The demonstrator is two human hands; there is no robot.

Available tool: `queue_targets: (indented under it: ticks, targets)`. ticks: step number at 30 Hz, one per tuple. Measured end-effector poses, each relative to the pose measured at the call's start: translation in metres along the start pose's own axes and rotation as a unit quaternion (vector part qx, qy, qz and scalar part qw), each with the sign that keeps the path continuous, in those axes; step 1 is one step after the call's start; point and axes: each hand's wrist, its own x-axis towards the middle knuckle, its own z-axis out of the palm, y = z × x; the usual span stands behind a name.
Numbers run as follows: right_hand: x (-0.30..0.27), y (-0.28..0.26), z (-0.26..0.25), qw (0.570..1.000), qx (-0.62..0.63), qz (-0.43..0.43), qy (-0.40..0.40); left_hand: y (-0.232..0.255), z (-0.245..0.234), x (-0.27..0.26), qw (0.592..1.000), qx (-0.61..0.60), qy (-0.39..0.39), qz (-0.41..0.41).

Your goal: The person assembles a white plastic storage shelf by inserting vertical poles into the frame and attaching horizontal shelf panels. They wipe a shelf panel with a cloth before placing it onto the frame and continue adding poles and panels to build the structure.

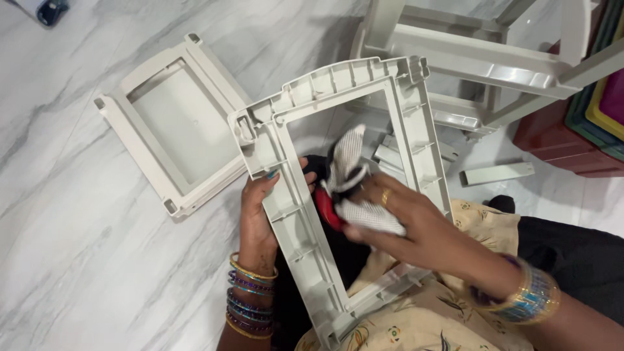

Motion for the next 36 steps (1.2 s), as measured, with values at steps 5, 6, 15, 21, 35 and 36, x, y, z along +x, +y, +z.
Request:
queue_targets:
  ticks: [5,6,15,21,35,36]
  targets:
    - [0.045,0.006,0.025,0.986,0.036,0.052,0.155,-0.007,0.005,0.006,0.996,-0.071,-0.023,-0.042]
    - [0.053,0.008,0.025,0.983,0.061,0.065,0.16,-0.008,0.003,0.004,0.996,-0.068,-0.027,-0.043]
    - [0.073,0.009,0.051,0.965,-0.157,-0.127,0.169,-0.019,-0.019,-0.009,0.997,-0.051,-0.032,-0.05]
    - [0.05,0.022,0.058,0.979,-0.129,-0.119,0.098,-0.014,-0.006,-0.004,0.995,-0.081,-0.049,-0.044]
    - [-0.044,0.042,0.072,0.975,-0.038,-0.105,-0.19,-0.006,0.016,-0.01,0.997,-0.029,-0.077,-0.016]
    - [-0.05,0.044,0.074,0.972,-0.029,-0.102,-0.208,-0.006,0.017,-0.011,0.997,-0.024,-0.07,-0.016]
